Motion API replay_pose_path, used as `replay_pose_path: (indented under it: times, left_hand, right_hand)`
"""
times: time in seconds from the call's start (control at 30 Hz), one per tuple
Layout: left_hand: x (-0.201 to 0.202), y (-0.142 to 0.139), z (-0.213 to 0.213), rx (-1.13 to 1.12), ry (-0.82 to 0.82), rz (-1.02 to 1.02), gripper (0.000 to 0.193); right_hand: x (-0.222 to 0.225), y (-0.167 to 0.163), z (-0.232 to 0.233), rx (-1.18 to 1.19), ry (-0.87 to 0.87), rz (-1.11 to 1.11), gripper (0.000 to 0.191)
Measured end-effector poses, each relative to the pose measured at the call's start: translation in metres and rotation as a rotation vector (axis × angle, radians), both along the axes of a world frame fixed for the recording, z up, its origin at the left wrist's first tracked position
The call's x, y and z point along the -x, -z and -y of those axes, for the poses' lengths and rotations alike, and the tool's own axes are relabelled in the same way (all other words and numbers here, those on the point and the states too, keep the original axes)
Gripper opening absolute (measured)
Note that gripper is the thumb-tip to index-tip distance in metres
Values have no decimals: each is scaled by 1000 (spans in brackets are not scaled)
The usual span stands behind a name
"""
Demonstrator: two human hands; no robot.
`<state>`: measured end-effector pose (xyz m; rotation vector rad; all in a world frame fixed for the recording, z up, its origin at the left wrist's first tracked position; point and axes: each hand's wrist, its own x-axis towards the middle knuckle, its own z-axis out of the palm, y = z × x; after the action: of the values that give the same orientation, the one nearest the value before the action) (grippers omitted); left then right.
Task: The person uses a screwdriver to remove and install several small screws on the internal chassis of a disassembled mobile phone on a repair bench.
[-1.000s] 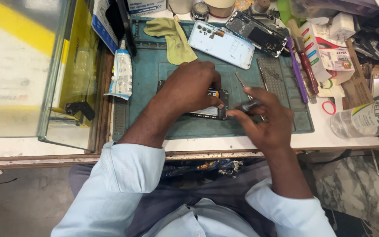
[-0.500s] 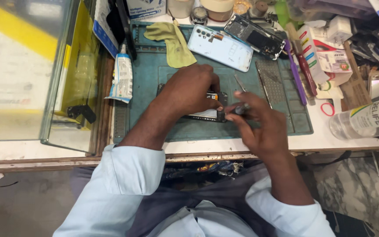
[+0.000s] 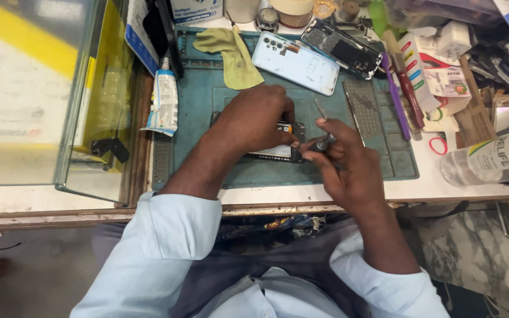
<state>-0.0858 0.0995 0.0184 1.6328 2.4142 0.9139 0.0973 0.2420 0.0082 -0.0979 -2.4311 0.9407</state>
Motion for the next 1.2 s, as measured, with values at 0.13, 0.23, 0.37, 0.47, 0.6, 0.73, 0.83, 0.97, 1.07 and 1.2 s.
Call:
replay_pose_path:
  times: [0.13, 0.23, 0.37, 0.47, 0.6, 0.73, 0.83, 0.97, 1.07, 1.2]
  left_hand:
    - [0, 0, -2, 59, -29, 40, 37]
    - [-1, 2, 2, 9, -24, 17, 35]
    - [-1, 2, 1, 33, -15, 38, 38]
    - [2, 1, 1, 31, -20, 19, 36]
    - [1, -1, 1, 76, -8, 31, 41]
    - [-2, -3, 1, 79, -29, 51, 40]
    - [-3, -5, 1, 93, -33, 64, 40]
    - [-3, -9, 2, 51, -30, 33, 39]
    - [-5, -10, 4, 69, -59, 60, 40]
    - [-9, -11, 2, 86, -98, 33, 42]
  right_hand:
    - [0, -8, 2, 29, -150, -67, 62]
    - [2, -11, 6, 17, -218, -46, 47]
    - [4, -13, 1, 6, -7, 65, 64]
    - [-1, -3, 0, 34, -170, 15, 73]
    - [-8, 18, -7, 209, -70, -131, 74]
    - [-7, 33, -15, 332, -11, -211, 68]
    - [-10, 35, -15, 243, -117, -134, 76]
    - [-12, 35, -13, 181, -101, -333, 76]
    - [-12, 34, -18, 251, -32, -345, 77]
    - [-11, 33, -25, 204, -3, -257, 78]
